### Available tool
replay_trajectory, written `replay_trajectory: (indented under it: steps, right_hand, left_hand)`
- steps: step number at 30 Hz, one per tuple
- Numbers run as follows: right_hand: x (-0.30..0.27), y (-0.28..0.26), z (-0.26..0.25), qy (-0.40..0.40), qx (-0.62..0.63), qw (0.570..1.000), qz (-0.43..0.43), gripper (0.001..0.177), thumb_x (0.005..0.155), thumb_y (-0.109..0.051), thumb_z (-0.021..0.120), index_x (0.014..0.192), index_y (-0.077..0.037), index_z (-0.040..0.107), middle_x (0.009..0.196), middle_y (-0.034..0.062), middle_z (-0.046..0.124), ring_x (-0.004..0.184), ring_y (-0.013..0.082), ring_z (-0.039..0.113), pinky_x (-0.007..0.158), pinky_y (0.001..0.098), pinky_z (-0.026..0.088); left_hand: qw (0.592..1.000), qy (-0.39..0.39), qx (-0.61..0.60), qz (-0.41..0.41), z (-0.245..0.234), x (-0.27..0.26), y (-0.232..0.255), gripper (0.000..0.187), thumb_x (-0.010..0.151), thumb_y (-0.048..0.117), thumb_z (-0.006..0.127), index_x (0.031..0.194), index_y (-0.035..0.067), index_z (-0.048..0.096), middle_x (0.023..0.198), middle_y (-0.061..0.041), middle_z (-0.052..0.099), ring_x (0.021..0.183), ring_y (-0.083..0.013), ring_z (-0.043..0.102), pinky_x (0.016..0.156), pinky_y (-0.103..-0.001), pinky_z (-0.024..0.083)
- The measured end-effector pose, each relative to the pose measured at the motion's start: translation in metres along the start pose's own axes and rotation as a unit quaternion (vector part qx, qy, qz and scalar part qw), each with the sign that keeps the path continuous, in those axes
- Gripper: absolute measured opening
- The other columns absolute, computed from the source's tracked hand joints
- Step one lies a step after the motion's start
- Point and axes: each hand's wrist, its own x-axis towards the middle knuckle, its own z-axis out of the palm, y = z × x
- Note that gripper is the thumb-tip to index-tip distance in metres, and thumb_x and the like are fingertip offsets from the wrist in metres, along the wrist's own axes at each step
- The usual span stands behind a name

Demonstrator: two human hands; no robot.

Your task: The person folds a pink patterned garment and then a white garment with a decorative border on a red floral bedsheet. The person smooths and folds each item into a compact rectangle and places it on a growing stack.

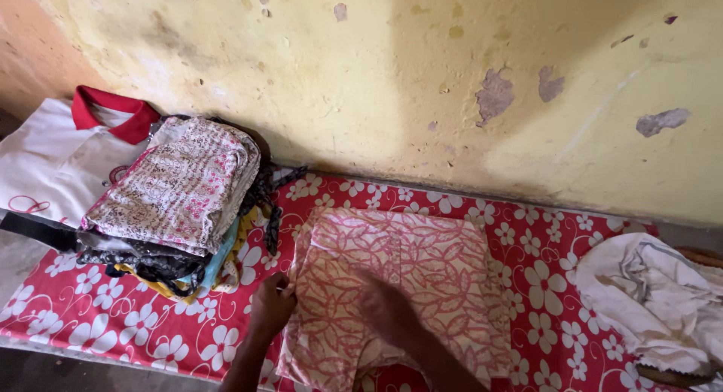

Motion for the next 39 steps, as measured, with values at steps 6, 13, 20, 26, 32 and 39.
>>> replay_trajectory:
  steps: [6,13,20,26,32,39]
  right_hand:
    - [0.040,-0.036,0.064,-0.062,-0.405,0.905,-0.117,0.080,0.075,-0.046,0.083,0.141,-0.015,0.053,0.096,0.0211,0.067,0.085,0.0411,0.068,0.069,0.0522,0.054]
    - [0.060,-0.005,0.092,0.006,-0.355,0.932,-0.068,0.054,0.089,-0.036,0.076,0.135,-0.014,0.058,0.093,0.0136,0.072,0.081,0.0373,0.072,0.068,0.0510,0.055]
    - [0.076,0.056,0.061,0.079,-0.094,0.989,-0.077,0.023,0.088,-0.014,0.080,0.098,0.001,0.066,0.085,0.0099,0.068,0.078,0.0222,0.070,0.068,0.0371,0.057]
    - [0.067,0.052,0.061,0.139,0.247,0.955,0.090,0.060,0.075,-0.004,0.074,0.128,-0.014,0.048,0.092,0.0102,0.067,0.083,0.0204,0.074,0.071,0.0348,0.061]
    - [0.054,0.027,0.071,0.059,-0.019,0.997,-0.048,0.074,0.093,-0.027,0.077,0.152,0.000,0.042,0.114,0.0073,0.068,0.101,0.0151,0.067,0.087,0.0311,0.056]
    - [0.047,0.021,0.079,-0.058,-0.092,0.989,-0.105,0.087,0.097,-0.031,0.069,0.165,-0.003,0.023,0.103,0.0088,0.059,0.085,0.0159,0.057,0.077,0.0313,0.052]
  left_hand:
    - [0.990,0.086,-0.106,0.045,0.022,0.010,-0.040,0.055,0.069,0.013,0.079,0.119,0.002,0.060,0.110,-0.018,0.073,0.088,-0.0314,0.074,0.072,-0.042,0.060]
    - [0.927,-0.025,-0.358,-0.110,0.047,0.023,-0.067,0.046,0.085,0.010,0.069,0.129,-0.001,0.063,0.107,-0.023,0.077,0.088,-0.0286,0.075,0.072,-0.037,0.061]
    - [0.995,0.054,-0.071,0.053,0.026,0.002,-0.016,0.042,0.074,0.000,0.067,0.116,0.006,0.069,0.101,-0.015,0.074,0.087,-0.0268,0.072,0.071,-0.038,0.059]
    - [0.985,-0.041,-0.003,0.169,0.019,-0.011,0.018,0.024,0.076,0.013,0.073,0.100,0.008,0.077,0.098,-0.015,0.073,0.089,-0.0323,0.070,0.075,-0.043,0.059]
    - [0.988,-0.070,-0.050,0.125,0.044,0.020,-0.026,0.023,0.084,0.015,0.065,0.102,0.006,0.076,0.094,-0.015,0.076,0.085,-0.0303,0.075,0.076,-0.041,0.059]
    - [0.991,-0.086,-0.098,-0.001,0.050,0.067,-0.031,0.032,0.099,0.027,0.066,0.095,-0.004,0.073,0.079,-0.021,0.073,0.077,-0.0333,0.071,0.069,-0.044,0.054]
